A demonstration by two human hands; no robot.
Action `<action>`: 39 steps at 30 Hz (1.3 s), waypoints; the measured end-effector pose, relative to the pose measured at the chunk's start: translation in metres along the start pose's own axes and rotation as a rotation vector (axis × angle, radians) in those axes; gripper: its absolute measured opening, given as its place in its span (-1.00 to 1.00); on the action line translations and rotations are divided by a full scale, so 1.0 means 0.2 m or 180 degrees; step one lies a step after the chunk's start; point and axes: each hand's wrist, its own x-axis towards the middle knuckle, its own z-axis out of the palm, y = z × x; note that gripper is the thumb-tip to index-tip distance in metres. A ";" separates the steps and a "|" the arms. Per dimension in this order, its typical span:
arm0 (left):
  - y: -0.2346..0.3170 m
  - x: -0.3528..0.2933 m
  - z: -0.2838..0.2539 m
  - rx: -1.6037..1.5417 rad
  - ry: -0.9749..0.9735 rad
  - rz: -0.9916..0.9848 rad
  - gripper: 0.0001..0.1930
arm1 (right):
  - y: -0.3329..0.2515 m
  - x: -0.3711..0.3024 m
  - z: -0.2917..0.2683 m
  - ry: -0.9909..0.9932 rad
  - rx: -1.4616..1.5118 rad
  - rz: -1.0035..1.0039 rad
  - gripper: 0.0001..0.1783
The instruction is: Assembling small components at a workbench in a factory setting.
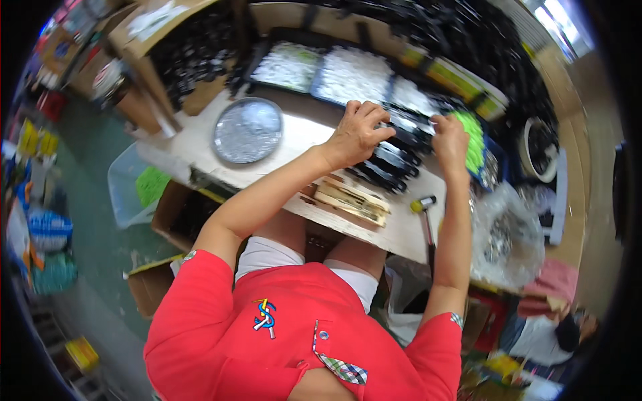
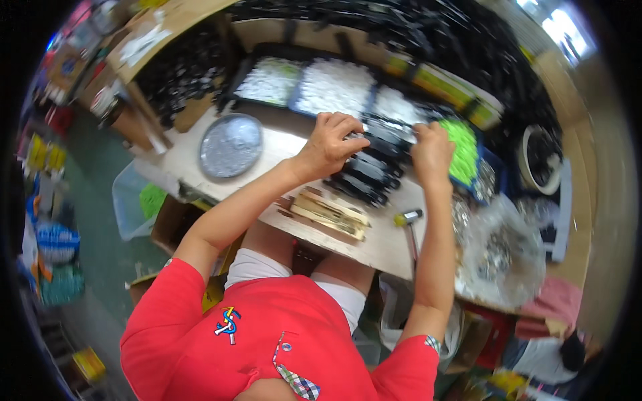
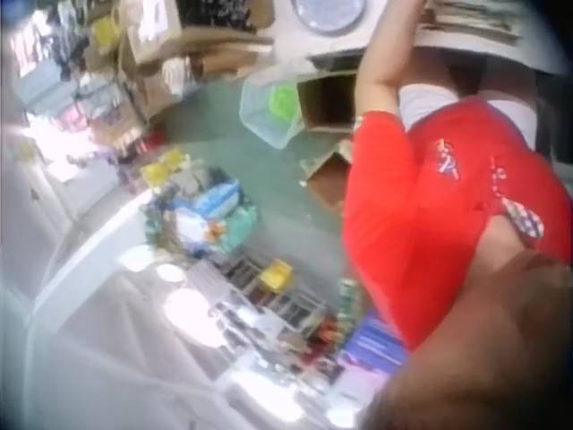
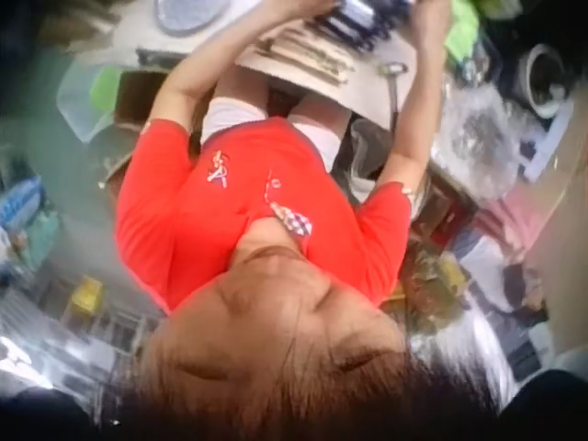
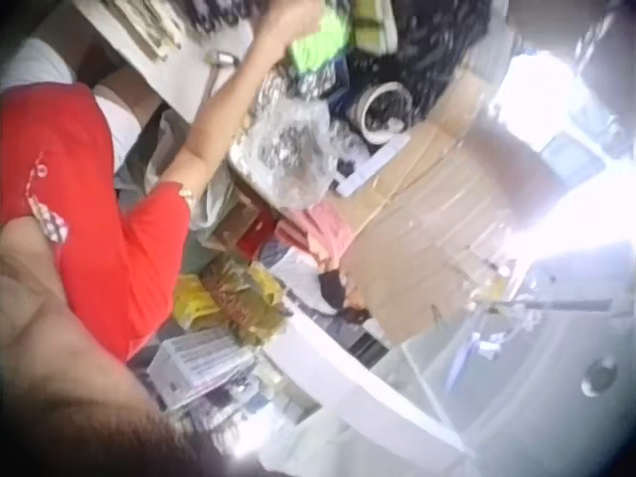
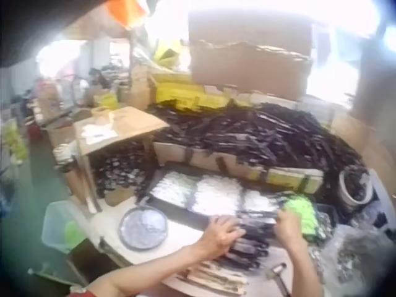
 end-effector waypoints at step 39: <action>-0.60 -0.87 -0.98 0.1091 0.0039 -0.2209 -0.87 | -0.57 -0.62 0.03 -0.0686 0.1819 -0.2275 -0.66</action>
